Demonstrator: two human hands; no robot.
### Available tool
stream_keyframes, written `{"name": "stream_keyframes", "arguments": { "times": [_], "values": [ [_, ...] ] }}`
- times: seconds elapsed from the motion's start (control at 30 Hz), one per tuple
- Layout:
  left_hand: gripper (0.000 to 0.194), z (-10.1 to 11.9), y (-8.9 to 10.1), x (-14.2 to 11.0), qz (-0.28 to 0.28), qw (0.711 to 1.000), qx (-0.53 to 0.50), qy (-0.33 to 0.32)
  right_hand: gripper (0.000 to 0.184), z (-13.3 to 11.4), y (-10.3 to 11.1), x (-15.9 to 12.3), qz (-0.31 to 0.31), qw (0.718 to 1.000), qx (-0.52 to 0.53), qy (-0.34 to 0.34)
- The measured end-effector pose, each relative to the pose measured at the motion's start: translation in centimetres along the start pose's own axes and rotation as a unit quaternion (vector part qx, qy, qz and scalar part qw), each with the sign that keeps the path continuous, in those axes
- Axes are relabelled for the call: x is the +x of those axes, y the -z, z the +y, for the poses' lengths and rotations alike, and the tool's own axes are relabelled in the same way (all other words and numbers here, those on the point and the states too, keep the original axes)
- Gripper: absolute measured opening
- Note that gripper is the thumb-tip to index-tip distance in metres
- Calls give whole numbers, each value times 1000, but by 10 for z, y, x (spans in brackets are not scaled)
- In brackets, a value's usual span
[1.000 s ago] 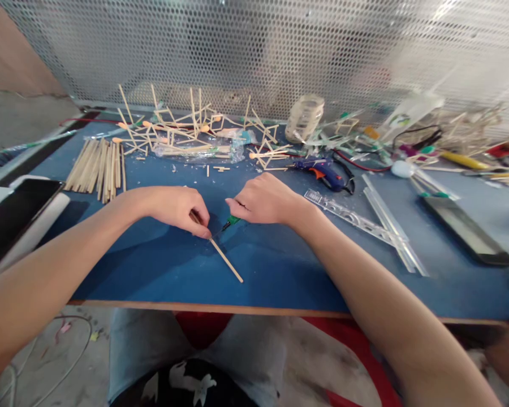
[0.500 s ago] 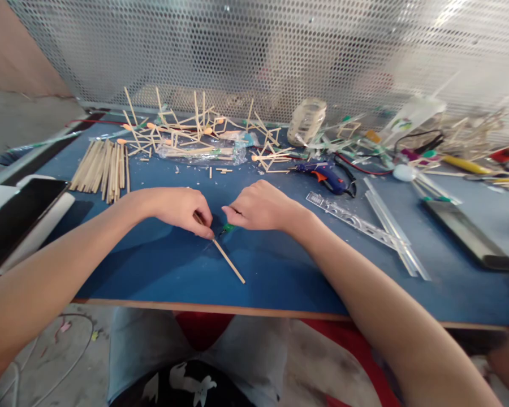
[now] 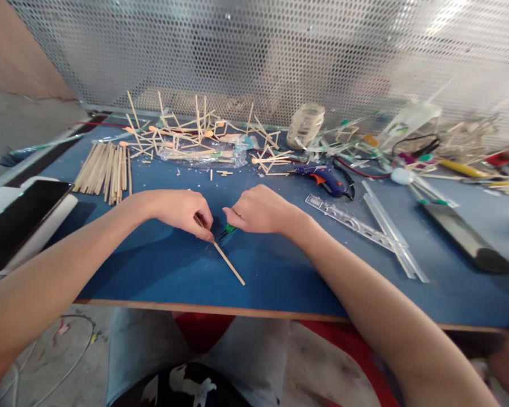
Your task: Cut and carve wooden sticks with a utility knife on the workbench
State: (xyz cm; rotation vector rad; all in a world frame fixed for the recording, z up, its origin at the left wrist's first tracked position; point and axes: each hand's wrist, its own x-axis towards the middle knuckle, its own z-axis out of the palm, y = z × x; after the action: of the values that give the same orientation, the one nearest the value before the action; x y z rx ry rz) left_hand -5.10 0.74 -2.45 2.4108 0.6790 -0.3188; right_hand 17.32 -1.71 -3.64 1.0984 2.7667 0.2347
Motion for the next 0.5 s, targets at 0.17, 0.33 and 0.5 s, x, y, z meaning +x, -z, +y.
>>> {"name": "stream_keyframes", "arguments": {
  "times": [0.17,0.33,0.5],
  "values": [
    [37,0,0,0,0,1000,-1,1,61,0,0,0,3,1000,7,2],
    [35,0,0,0,3,1000,0,0,64,-1,0,-1,12,1000,6,8],
    [35,0,-2,1,22,1000,7,-14,60,4,-2,0,31,999,29,8]
  ]
}}
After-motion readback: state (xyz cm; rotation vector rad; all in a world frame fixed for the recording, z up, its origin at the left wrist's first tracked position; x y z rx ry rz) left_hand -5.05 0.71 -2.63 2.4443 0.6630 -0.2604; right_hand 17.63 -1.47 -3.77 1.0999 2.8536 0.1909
